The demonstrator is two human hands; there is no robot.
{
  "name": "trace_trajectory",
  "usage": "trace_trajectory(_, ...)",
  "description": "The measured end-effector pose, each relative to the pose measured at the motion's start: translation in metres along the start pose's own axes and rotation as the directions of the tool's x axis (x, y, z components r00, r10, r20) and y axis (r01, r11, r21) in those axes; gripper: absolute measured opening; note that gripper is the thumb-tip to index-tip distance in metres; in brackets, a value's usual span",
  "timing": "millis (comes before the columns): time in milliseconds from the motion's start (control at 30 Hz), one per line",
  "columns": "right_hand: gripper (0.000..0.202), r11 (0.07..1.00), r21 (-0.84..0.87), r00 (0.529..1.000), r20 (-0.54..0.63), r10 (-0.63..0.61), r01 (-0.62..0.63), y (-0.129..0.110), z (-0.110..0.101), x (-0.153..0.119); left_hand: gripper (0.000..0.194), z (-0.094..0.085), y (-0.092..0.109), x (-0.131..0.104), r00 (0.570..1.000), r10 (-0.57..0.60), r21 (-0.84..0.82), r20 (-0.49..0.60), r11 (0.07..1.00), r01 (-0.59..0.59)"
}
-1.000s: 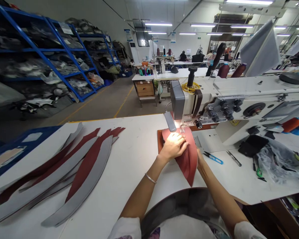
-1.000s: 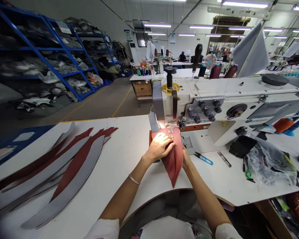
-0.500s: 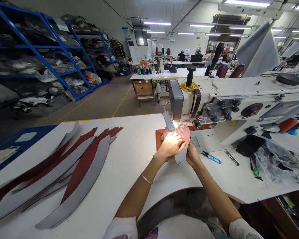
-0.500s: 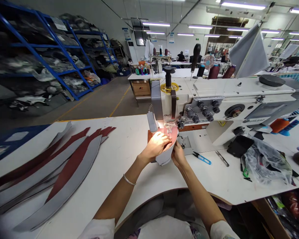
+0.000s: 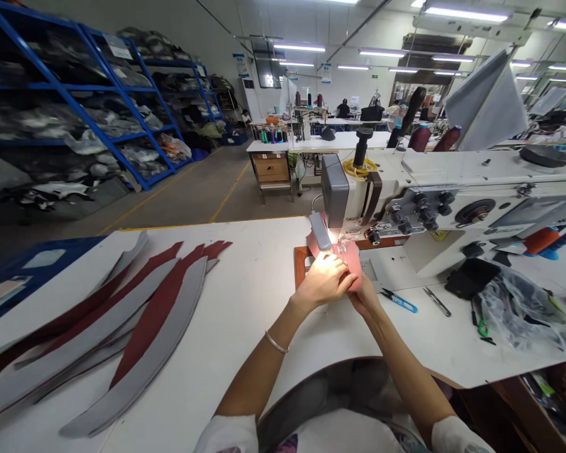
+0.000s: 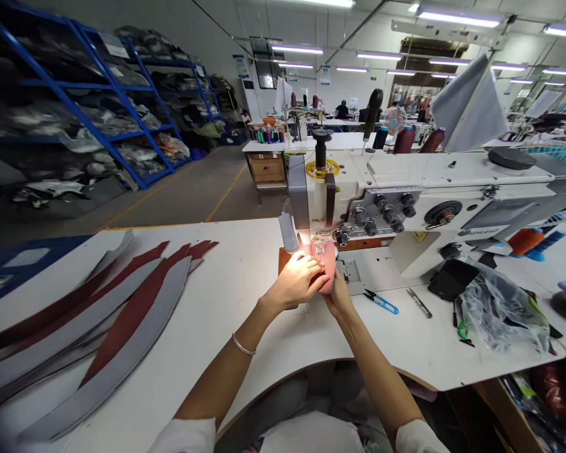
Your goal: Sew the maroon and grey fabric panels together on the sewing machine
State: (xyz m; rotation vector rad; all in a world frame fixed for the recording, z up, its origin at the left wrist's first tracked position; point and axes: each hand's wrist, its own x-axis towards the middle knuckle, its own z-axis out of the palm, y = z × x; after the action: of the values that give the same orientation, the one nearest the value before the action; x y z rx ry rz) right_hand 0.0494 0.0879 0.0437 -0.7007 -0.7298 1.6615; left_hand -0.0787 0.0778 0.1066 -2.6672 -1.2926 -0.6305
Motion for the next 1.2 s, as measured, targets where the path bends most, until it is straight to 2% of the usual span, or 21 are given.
trace_trajectory(167, 0.032, 0.998, 0.043, 0.999, 0.015, 0.046, -0.047, 0.003, -0.002, 0.008, 0.037, 0.002, -0.006, 0.0, 0.999, 0.039, 0.051, 0.003, 0.998, -0.039)
trace_trajectory(367, 0.026, 0.999, 0.047, 1.0, 0.008, -0.027, 0.027, 0.011, -0.01, 0.02, 0.032, 0.018, -0.013, -0.001, 0.994, 0.007, 0.035, -0.113, 0.999, -0.003)
trace_trajectory(467, 0.025, 0.999, 0.014, 0.999, 0.01, -0.05, 0.05, 0.01, -0.01, 0.023, 0.029, 0.03, -0.015, -0.002, 0.981, -0.05, 0.002, -0.186, 0.999, 0.051)
trace_trajectory(633, 0.031, 0.996, -0.048, 0.992, 0.102, -0.07, 0.076, 0.002, -0.012, 0.021, 0.026, 0.045, -0.018, -0.003, 0.947, -0.127, -0.017, -0.297, 0.992, 0.127)
trace_trajectory(733, 0.038, 0.974, -0.219, 0.982, 0.188, -0.022, 0.064, -0.008, -0.015, 0.02, 0.024, 0.05, -0.021, -0.003, 0.94, -0.134, -0.007, -0.314, 0.99, 0.139)
trace_trajectory(767, 0.041, 0.949, -0.304, 0.985, 0.17, -0.035, 0.086, -0.012, -0.016, 0.021, 0.023, 0.05, -0.023, -0.003, 0.941, -0.133, -0.004, -0.312, 0.99, 0.139)
trace_trajectory(833, 0.042, 0.848, -0.503, 0.986, 0.076, -0.148, 0.166, -0.018, -0.016, 0.025, 0.022, 0.052, -0.026, -0.003, 0.942, -0.125, -0.008, -0.311, 0.992, 0.129)
trace_trajectory(900, 0.034, 0.685, -0.691, 0.954, 0.026, -0.298, 0.232, -0.024, -0.015, 0.03, 0.022, 0.053, -0.031, -0.004, 0.94, -0.116, -0.021, -0.321, 0.993, 0.116)
trace_trajectory(967, 0.025, 0.514, -0.815, 0.924, 0.063, -0.378, 0.266, -0.029, -0.013, 0.035, 0.021, 0.054, -0.036, -0.005, 0.938, -0.109, -0.039, -0.329, 0.994, 0.101)
trace_trajectory(1067, 0.02, 0.34, -0.898, 0.895, 0.116, -0.432, 0.28, -0.032, -0.01, 0.038, 0.021, 0.056, -0.041, -0.006, 0.939, -0.113, -0.078, -0.325, 0.993, 0.093)
trace_trajectory(1200, 0.018, 0.195, -0.948, 0.867, 0.131, -0.481, 0.251, -0.031, -0.008, 0.043, 0.021, 0.055, -0.046, -0.005, 0.935, -0.153, -0.121, -0.319, 0.985, 0.12)
